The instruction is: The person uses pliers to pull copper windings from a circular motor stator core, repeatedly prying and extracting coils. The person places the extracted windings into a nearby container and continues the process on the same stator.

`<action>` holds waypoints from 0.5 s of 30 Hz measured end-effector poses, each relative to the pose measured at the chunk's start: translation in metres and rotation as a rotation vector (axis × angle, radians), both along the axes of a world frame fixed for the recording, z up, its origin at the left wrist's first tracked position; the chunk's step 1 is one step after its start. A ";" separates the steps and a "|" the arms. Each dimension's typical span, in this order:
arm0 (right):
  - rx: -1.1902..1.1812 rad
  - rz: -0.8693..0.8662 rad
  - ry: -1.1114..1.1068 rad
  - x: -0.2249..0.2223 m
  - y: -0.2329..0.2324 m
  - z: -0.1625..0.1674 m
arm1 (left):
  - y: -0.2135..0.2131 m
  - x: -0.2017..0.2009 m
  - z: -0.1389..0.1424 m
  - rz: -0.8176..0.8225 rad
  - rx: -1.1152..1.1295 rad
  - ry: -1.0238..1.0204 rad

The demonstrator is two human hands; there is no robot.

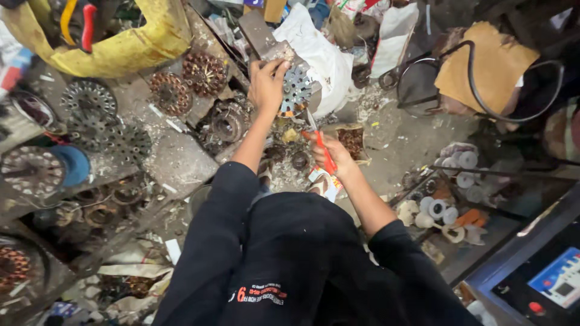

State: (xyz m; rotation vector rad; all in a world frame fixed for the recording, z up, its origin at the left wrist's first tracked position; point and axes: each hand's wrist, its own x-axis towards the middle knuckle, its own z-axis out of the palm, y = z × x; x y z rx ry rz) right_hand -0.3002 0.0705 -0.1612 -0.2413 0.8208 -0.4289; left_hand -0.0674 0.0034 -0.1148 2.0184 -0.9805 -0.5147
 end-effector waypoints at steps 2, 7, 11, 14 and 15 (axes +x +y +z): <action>0.026 -0.040 -0.043 0.016 0.007 -0.001 | 0.001 0.002 0.004 -0.018 -0.005 0.021; -1.350 0.236 0.857 0.047 0.017 -0.006 | 0.002 0.005 0.014 -0.008 0.005 0.010; -1.545 0.317 1.023 0.025 0.035 -0.023 | -0.005 0.005 0.003 -0.024 0.006 -0.035; -1.690 0.163 1.029 -0.023 0.065 -0.046 | -0.007 0.009 -0.012 -0.011 -0.016 -0.087; -1.586 0.176 1.103 -0.043 0.076 -0.056 | -0.007 0.009 -0.016 0.016 -0.034 -0.108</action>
